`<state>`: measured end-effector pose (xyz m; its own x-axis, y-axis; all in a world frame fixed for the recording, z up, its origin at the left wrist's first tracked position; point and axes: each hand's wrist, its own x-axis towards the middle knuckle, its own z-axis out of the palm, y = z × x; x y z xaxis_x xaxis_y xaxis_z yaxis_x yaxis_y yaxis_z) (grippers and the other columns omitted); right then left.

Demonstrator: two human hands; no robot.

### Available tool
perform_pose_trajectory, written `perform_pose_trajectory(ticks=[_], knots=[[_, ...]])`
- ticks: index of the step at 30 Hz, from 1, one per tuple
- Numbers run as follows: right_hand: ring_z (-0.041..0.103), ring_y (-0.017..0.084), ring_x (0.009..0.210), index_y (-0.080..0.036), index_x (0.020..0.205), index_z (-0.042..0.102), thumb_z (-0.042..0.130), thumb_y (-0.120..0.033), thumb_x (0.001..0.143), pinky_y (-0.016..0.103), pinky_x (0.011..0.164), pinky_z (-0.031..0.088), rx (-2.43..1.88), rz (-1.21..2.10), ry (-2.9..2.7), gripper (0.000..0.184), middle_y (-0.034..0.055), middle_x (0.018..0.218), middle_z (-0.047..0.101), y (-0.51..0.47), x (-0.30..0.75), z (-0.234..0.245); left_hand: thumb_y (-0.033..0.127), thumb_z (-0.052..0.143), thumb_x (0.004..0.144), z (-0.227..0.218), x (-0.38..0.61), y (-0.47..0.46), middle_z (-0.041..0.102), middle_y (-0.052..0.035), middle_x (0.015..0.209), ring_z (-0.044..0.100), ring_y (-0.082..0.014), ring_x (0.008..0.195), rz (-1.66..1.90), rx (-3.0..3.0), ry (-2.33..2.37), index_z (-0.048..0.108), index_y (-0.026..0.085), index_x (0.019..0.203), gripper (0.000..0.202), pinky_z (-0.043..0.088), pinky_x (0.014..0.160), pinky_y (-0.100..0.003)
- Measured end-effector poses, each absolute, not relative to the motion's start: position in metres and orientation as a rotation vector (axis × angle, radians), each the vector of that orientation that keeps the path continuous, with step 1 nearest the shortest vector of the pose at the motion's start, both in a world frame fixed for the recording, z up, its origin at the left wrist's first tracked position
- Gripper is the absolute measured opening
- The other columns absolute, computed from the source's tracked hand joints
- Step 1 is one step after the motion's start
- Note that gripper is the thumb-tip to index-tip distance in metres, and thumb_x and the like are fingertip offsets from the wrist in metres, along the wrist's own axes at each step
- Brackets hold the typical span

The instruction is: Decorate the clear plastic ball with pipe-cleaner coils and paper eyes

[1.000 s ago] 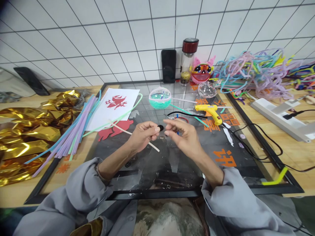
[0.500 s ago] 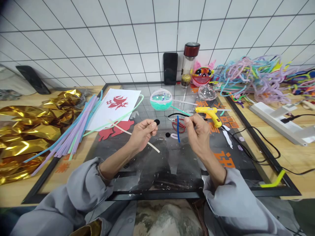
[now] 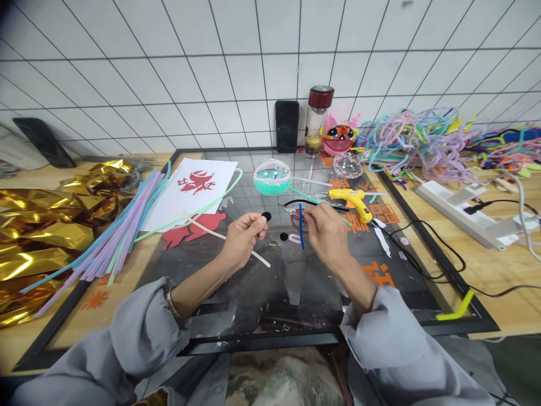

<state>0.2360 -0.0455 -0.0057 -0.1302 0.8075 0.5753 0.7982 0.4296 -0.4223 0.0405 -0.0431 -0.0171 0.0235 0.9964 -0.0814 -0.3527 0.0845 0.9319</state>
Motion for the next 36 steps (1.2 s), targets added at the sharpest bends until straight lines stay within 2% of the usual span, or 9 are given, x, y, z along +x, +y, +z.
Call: perform_pose_trajectory(ticks=[3, 6, 12, 16, 21, 27, 33, 36], knots=[[0.058, 0.021, 0.082, -0.017, 0.09, 0.067, 0.044, -0.025, 0.09, 0.031, 0.074, 0.041, -1.618, -0.118, -1.858, 0.024, 0.0088, 0.088, 0.064, -0.03, 0.249, -0.001, 0.04, 0.077, 0.063, -0.018, 0.042, -0.044, 0.057, 0.0028, 0.06, 0.045, -0.0049, 0.05, 1.277, 0.912, 0.974, 0.06, 0.014, 0.07, 0.032, 0.036, 0.051, -0.019], [0.056, 0.023, 0.086, -0.017, 0.092, 0.07, 0.041, -0.025, 0.091, 0.032, 0.069, 0.037, -1.823, -0.206, -2.027, 0.03, 0.0116, 0.093, 0.064, -0.014, 0.249, 0.004, 0.041, 0.076, 0.064, -0.017, 0.043, -0.046, 0.057, 0.0028, 0.06, 0.045, -0.0049, 0.05, 1.268, 0.956, 0.985, 0.06, 0.014, 0.069, 0.031, 0.036, 0.05, -0.019], [0.056, 0.025, 0.083, -0.01, 0.085, 0.07, 0.038, -0.016, 0.089, 0.034, 0.063, 0.03, -2.011, -0.316, -2.317, 0.033, 0.019, 0.091, 0.062, 0.011, 0.234, 0.002, 0.041, 0.073, 0.068, -0.019, 0.042, -0.046, 0.059, 0.002, 0.062, 0.047, -0.0058, 0.051, 1.265, 1.073, 0.99, 0.061, 0.014, 0.07, 0.03, 0.038, 0.052, -0.02], [0.055, 0.023, 0.077, -0.009, 0.086, 0.068, 0.038, -0.016, 0.09, 0.032, 0.057, 0.026, -2.038, -0.308, -2.279, 0.032, 0.0177, 0.09, 0.061, 0.012, 0.233, -0.001, 0.041, 0.071, 0.071, -0.022, 0.042, -0.047, 0.059, 0.0018, 0.062, 0.048, -0.0059, 0.052, 1.245, 1.145, 0.978, 0.061, 0.014, 0.07, 0.028, 0.039, 0.053, -0.02], [0.052, 0.018, 0.072, -0.012, 0.099, 0.063, 0.033, -0.025, 0.094, 0.03, 0.052, 0.021, -2.05, -0.362, -2.048, 0.033, 0.0136, 0.105, 0.057, -0.003, 0.232, 0.008, 0.041, 0.071, 0.07, -0.022, 0.042, -0.047, 0.058, 0.0019, 0.061, 0.048, -0.0064, 0.052, 1.239, 1.144, 1.001, 0.061, 0.014, 0.07, 0.028, 0.038, 0.053, -0.02], [0.054, 0.019, 0.069, -0.012, 0.099, 0.063, 0.037, -0.025, 0.091, 0.03, 0.051, 0.023, -2.132, -0.369, -1.938, 0.03, 0.0173, 0.107, 0.058, -0.018, 0.249, 0.025, 0.041, 0.073, 0.069, -0.02, 0.042, -0.047, 0.059, 0.0019, 0.061, 0.048, -0.0066, 0.051, 1.251, 1.131, 1.007, 0.061, 0.015, 0.07, 0.029, 0.038, 0.053, -0.02], [0.062, 0.024, 0.068, -0.013, 0.098, 0.065, 0.043, -0.018, 0.085, 0.03, 0.054, 0.031, -2.385, -0.295, -2.027, 0.026, 0.0165, 0.08, 0.067, -0.022, 0.274, 0.03, 0.042, 0.074, 0.068, -0.02, 0.042, -0.048, 0.059, 0.0018, 0.061, 0.047, -0.0065, 0.051, 1.248, 1.106, 1.003, 0.061, 0.015, 0.069, 0.03, 0.039, 0.052, -0.02], [0.064, 0.024, 0.072, -0.013, 0.101, 0.066, 0.045, -0.013, 0.08, 0.029, 0.054, 0.03, -2.388, -0.315, -2.062, 0.029, 0.0166, 0.092, 0.068, -0.024, 0.277, 0.03, 0.041, 0.074, 0.068, -0.019, 0.042, -0.048, 0.058, 0.0022, 0.06, 0.047, -0.0062, 0.05, 1.251, 1.113, 1.011, 0.061, 0.015, 0.068, 0.029, 0.039, 0.052, -0.02]])
